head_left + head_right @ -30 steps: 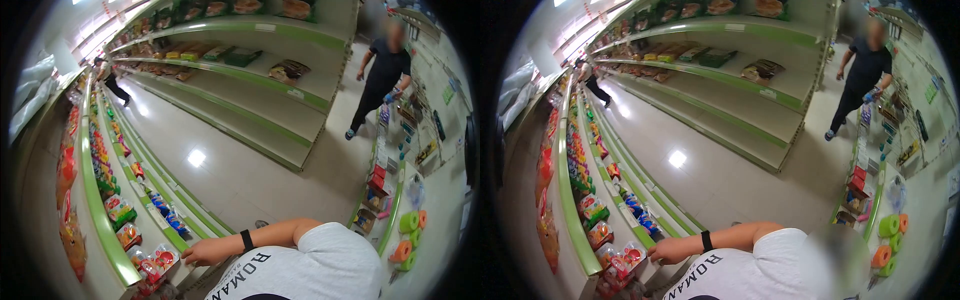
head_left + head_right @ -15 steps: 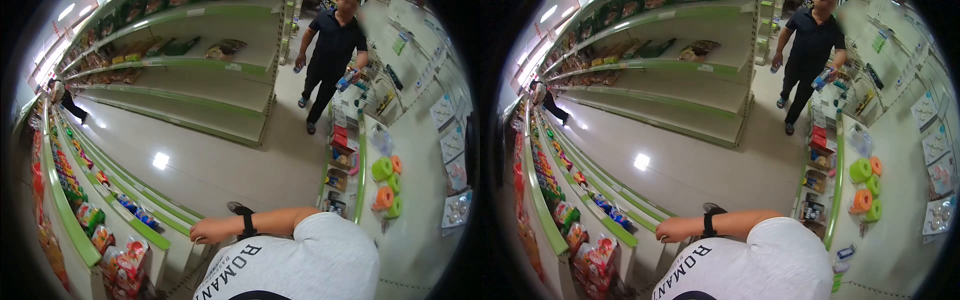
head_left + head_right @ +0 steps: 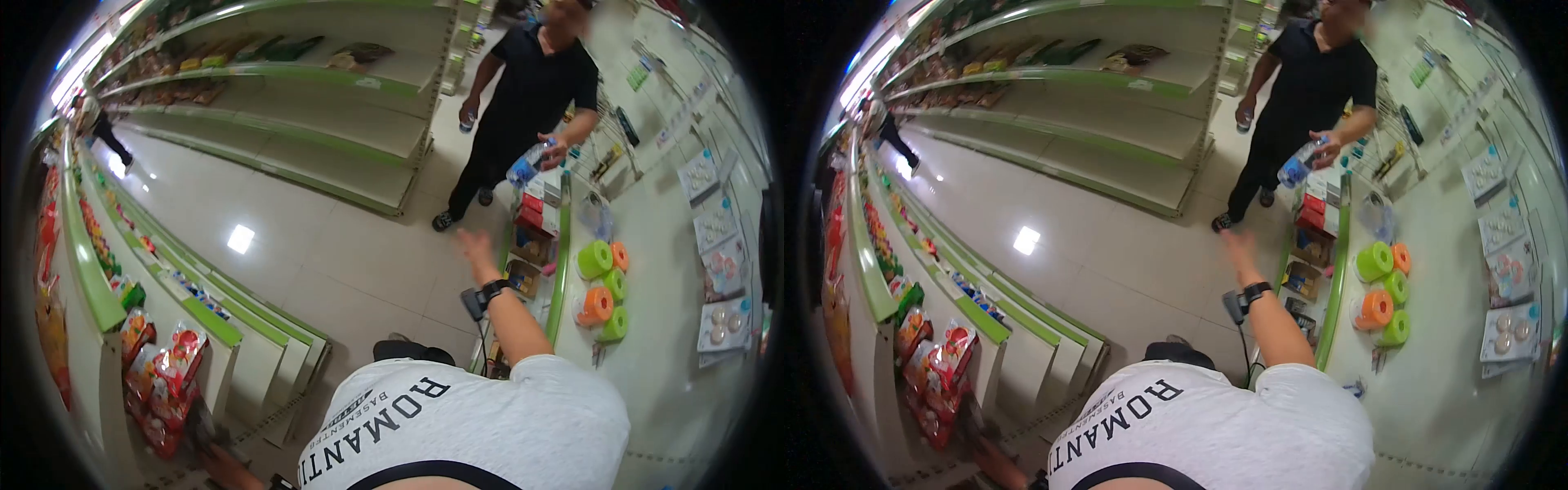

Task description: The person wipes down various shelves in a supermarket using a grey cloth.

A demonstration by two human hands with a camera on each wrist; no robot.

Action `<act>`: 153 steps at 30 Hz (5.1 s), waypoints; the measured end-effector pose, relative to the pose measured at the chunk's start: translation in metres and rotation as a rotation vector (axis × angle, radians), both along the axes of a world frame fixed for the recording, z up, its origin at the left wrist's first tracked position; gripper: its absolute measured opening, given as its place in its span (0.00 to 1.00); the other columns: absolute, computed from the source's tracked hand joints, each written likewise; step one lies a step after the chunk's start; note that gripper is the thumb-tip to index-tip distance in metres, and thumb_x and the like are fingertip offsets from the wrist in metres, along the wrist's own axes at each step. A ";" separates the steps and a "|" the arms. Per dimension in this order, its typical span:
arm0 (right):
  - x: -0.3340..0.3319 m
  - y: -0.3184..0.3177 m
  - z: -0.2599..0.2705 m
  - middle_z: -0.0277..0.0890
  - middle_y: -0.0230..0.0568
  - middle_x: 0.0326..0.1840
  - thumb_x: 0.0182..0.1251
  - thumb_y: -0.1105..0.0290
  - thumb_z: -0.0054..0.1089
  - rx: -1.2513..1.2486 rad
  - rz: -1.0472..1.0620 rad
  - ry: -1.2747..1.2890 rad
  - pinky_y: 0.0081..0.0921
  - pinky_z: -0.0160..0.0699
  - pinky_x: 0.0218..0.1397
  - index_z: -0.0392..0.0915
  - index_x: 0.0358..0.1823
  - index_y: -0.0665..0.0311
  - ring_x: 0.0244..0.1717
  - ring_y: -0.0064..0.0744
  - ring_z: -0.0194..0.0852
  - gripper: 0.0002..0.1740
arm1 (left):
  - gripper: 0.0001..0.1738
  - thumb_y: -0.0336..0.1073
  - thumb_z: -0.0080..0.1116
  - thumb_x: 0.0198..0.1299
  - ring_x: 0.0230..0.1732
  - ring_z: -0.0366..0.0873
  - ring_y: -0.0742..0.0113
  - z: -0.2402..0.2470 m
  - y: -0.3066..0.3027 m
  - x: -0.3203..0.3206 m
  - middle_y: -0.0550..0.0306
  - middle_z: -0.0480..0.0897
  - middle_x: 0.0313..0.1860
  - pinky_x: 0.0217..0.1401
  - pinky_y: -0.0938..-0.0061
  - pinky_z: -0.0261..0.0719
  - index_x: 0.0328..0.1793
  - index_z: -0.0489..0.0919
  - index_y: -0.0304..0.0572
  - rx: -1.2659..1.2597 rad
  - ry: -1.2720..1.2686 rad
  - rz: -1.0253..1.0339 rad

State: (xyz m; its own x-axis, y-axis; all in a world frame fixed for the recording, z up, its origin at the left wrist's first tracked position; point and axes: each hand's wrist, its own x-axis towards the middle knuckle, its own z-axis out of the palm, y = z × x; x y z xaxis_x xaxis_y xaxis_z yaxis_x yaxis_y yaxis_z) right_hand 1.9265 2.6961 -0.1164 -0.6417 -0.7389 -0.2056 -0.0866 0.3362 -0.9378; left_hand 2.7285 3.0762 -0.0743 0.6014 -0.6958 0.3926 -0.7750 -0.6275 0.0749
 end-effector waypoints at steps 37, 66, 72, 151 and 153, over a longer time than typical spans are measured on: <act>0.289 0.093 0.101 0.73 0.41 0.60 0.61 0.64 0.74 -0.341 1.288 -0.143 0.31 0.73 0.65 0.70 0.63 0.68 0.59 0.32 0.72 0.33 | 0.24 0.43 0.60 0.62 0.58 0.80 0.45 0.098 -0.044 -0.102 0.48 0.79 0.63 0.57 0.52 0.81 0.63 0.80 0.45 -0.321 0.203 0.162; 0.480 0.090 0.436 0.79 0.39 0.61 0.49 0.75 0.84 -1.080 1.611 -0.441 0.30 0.76 0.67 0.69 0.71 0.72 0.60 0.29 0.78 0.46 | 0.28 0.40 0.59 0.58 0.59 0.83 0.48 0.085 -0.043 -0.096 0.51 0.78 0.69 0.58 0.57 0.84 0.66 0.80 0.49 -0.408 0.243 0.143; 0.533 0.032 0.448 0.87 0.37 0.50 0.52 0.69 0.83 -1.129 1.773 -0.169 0.26 0.80 0.58 0.80 0.58 0.70 0.50 0.25 0.84 0.31 | 0.26 0.40 0.56 0.58 0.56 0.84 0.48 0.090 -0.053 -0.109 0.52 0.79 0.68 0.56 0.55 0.84 0.65 0.81 0.49 -0.457 0.214 0.241; 0.720 -0.135 0.157 0.85 0.41 0.51 0.61 0.63 0.60 -1.038 1.813 0.922 0.43 0.84 0.52 0.86 0.43 0.58 0.56 0.50 0.80 0.13 | 0.30 0.36 0.71 0.59 0.62 0.73 0.46 0.096 -0.249 -0.227 0.48 0.80 0.60 0.69 0.55 0.68 0.68 0.76 0.40 -0.379 0.268 -0.104; 0.716 -0.138 0.164 0.85 0.41 0.49 0.60 0.62 0.60 -1.049 1.873 0.920 0.43 0.84 0.52 0.86 0.44 0.58 0.56 0.50 0.80 0.14 | 0.31 0.34 0.72 0.57 0.62 0.73 0.46 0.095 -0.250 -0.229 0.47 0.80 0.60 0.69 0.54 0.68 0.67 0.77 0.40 -0.407 0.277 -0.097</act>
State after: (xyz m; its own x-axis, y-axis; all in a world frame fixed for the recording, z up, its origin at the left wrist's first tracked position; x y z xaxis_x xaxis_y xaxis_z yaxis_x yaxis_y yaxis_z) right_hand 2.6427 2.5580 0.0480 0.9411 -0.0383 0.3361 0.0400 -0.9740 -0.2232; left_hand 2.4996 2.8267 0.0204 0.6617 -0.5769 0.4788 -0.7446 -0.4308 0.5099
